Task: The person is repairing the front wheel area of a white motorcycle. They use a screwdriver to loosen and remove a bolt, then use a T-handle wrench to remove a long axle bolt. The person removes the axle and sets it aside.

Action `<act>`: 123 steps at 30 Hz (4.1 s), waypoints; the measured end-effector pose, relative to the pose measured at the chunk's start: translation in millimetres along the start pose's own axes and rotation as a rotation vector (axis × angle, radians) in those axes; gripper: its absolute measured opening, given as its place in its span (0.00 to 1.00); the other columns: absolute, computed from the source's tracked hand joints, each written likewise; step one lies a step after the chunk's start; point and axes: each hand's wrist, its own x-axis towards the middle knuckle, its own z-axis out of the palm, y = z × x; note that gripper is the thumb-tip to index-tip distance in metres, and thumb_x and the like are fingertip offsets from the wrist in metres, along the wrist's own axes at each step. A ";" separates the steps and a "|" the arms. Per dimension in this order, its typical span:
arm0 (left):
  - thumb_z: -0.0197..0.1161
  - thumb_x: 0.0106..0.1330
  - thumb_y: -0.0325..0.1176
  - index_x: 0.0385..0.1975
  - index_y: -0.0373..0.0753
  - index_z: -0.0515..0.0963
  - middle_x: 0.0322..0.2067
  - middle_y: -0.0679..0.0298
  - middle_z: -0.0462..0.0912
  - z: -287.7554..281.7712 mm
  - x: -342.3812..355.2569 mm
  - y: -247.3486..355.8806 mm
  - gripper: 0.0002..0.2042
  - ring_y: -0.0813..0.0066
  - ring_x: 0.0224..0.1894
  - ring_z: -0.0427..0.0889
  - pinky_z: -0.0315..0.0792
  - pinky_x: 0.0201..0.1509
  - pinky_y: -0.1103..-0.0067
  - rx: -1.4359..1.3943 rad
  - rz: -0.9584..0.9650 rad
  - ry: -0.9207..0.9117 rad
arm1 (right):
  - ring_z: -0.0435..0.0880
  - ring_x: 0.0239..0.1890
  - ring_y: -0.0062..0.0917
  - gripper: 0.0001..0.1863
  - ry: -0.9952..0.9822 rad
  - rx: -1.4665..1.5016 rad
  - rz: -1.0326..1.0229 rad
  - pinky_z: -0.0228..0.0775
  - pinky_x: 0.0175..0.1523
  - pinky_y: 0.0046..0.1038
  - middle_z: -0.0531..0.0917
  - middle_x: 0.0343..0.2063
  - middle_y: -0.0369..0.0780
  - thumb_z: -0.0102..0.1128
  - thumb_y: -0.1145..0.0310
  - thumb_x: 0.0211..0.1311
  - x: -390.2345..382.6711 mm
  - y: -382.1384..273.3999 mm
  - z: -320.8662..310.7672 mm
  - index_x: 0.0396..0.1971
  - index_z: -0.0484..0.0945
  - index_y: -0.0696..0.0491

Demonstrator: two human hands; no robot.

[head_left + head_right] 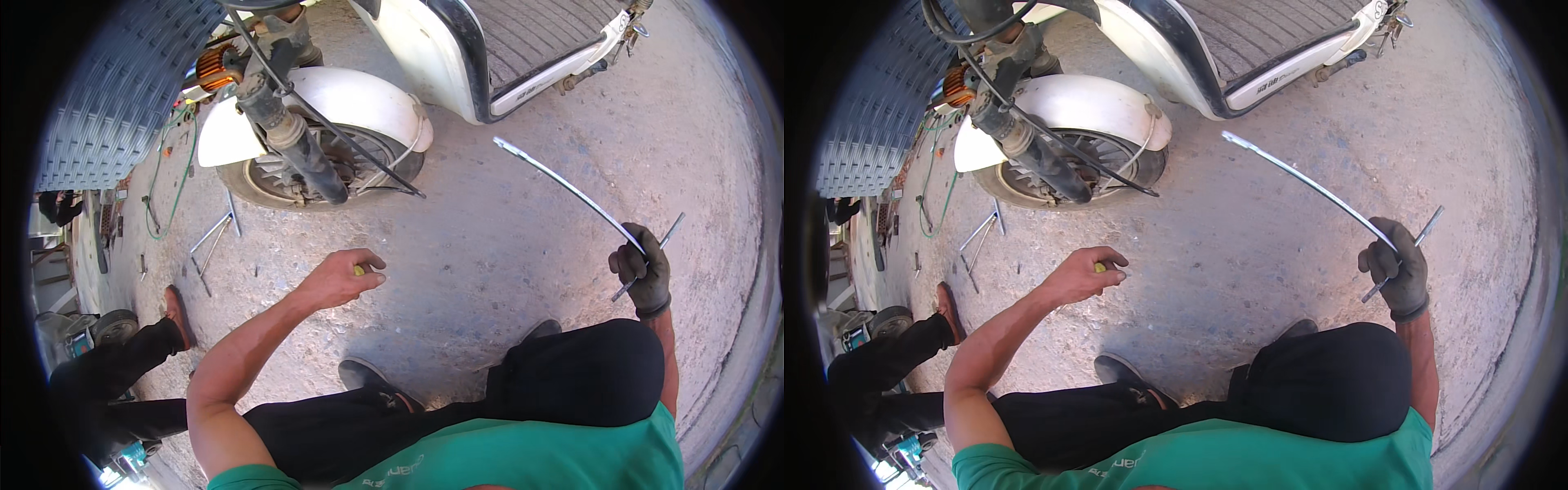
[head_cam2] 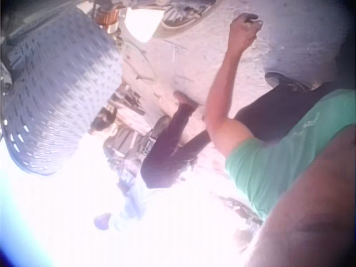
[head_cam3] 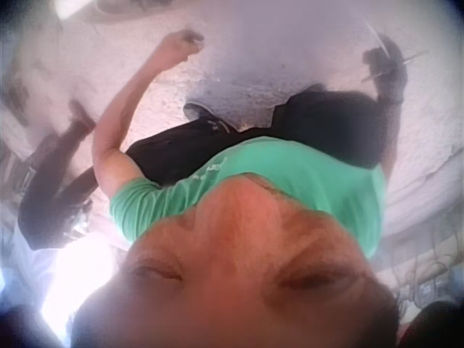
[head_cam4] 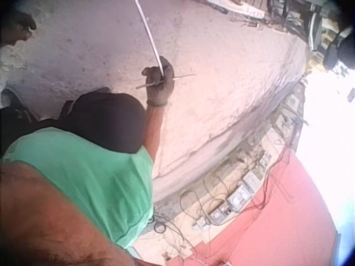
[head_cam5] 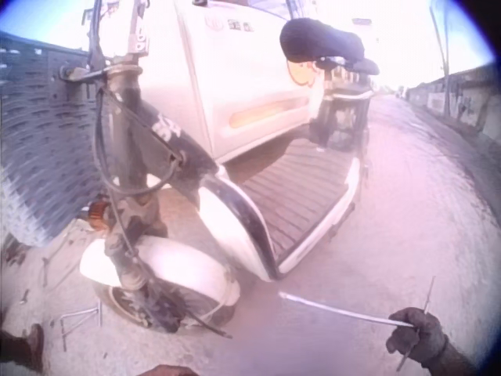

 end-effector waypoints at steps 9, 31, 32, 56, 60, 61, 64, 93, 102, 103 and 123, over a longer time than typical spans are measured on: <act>0.64 0.65 0.42 0.52 0.34 0.80 0.35 0.59 0.84 4.9 3.0 -2.3 0.21 0.75 0.27 0.80 0.76 0.36 0.77 0.013 -0.045 0.010 | 0.62 0.17 0.17 0.28 -0.386 0.043 -0.116 0.72 0.38 0.28 0.59 0.14 0.29 0.38 0.55 0.81 106.3 -9.3 105.5 0.58 0.74 0.65; 0.65 0.68 0.39 0.53 0.36 0.79 0.34 0.64 0.85 17.3 -3.8 -27.3 0.18 0.81 0.29 0.77 0.74 0.34 0.81 0.029 -0.143 0.036 | 0.64 0.21 0.16 0.27 -0.474 -0.067 -0.245 0.73 0.40 0.27 0.60 0.16 0.29 0.39 0.54 0.82 173.7 13.4 137.5 0.61 0.75 0.60; 0.65 0.67 0.40 0.53 0.36 0.80 0.34 0.62 0.84 17.6 -3.4 -27.9 0.19 0.79 0.29 0.78 0.74 0.35 0.79 0.003 -0.128 0.037 | 0.64 0.21 0.16 0.27 -0.471 -0.083 -0.249 0.72 0.40 0.27 0.60 0.16 0.29 0.38 0.54 0.82 173.6 13.4 137.8 0.61 0.76 0.60; 0.64 0.65 0.44 0.52 0.36 0.81 0.35 0.57 0.84 17.7 -6.2 -35.1 0.21 0.72 0.30 0.80 0.75 0.39 0.75 -0.002 -0.135 0.046 | 0.62 0.21 0.16 0.27 -0.502 -0.270 -0.386 0.73 0.38 0.25 0.59 0.17 0.29 0.36 0.54 0.82 204.8 16.5 144.3 0.60 0.75 0.60; 0.64 0.66 0.45 0.52 0.36 0.81 0.35 0.57 0.84 18.0 -4.2 -35.4 0.21 0.72 0.30 0.81 0.75 0.39 0.75 0.007 -0.132 0.042 | 0.62 0.20 0.15 0.28 -0.590 -0.279 -0.426 0.71 0.34 0.24 0.59 0.17 0.29 0.36 0.52 0.82 220.2 5.9 141.2 0.60 0.76 0.59; 0.64 0.66 0.45 0.52 0.36 0.81 0.35 0.57 0.84 17.9 -3.7 -35.0 0.21 0.72 0.30 0.81 0.75 0.39 0.74 0.031 -0.145 0.044 | 0.70 0.26 0.18 0.25 -0.556 -0.212 -0.288 0.73 0.39 0.25 0.69 0.23 0.33 0.46 0.52 0.77 221.2 4.2 140.5 0.57 0.78 0.56; 0.64 0.66 0.45 0.52 0.36 0.81 0.35 0.57 0.84 18.3 -2.5 -34.0 0.21 0.73 0.30 0.81 0.75 0.39 0.74 0.030 -0.152 0.038 | 0.77 0.32 0.21 0.23 -0.495 -0.173 -0.144 0.75 0.44 0.26 0.79 0.30 0.38 0.57 0.52 0.71 219.7 2.2 138.9 0.55 0.80 0.53; 0.52 0.76 0.42 0.57 0.29 0.72 0.40 0.55 0.84 -80.9 -115.6 2.7 0.22 0.71 0.39 0.84 0.79 0.41 0.77 -0.185 -0.292 0.671 | 0.84 0.38 0.25 0.33 -0.390 0.523 0.015 0.75 0.54 0.34 0.86 0.38 0.41 0.42 0.44 0.77 191.9 16.8 151.8 0.59 0.75 0.60; 0.51 0.77 0.43 0.39 0.34 0.76 0.25 0.61 0.78 -223.1 -177.9 -8.1 0.16 0.79 0.17 0.70 0.62 0.21 0.81 -0.530 0.066 1.203 | 0.72 0.33 0.17 0.35 -0.344 -0.382 -0.093 0.70 0.42 0.23 0.75 0.32 0.33 0.36 0.41 0.79 189.6 -15.8 134.7 0.63 0.74 0.58; 0.50 0.77 0.42 0.39 0.35 0.76 0.25 0.62 0.77 -243.9 -180.9 -12.4 0.15 0.78 0.19 0.69 0.62 0.22 0.81 -0.708 0.192 1.241 | 0.70 0.32 0.16 0.35 -0.334 -0.532 -0.122 0.69 0.40 0.23 0.74 0.31 0.33 0.35 0.42 0.79 189.7 -22.5 132.4 0.63 0.74 0.58; 0.63 0.71 0.34 0.53 0.40 0.77 0.53 0.64 0.82 -316.4 -11.4 -55.8 0.14 0.70 0.55 0.80 0.77 0.60 0.71 -1.260 0.951 0.692 | 0.73 0.25 0.16 0.27 0.212 -0.711 0.112 0.68 0.29 0.21 0.80 0.28 0.33 0.41 0.50 0.80 175.5 -51.9 174.5 0.62 0.74 0.56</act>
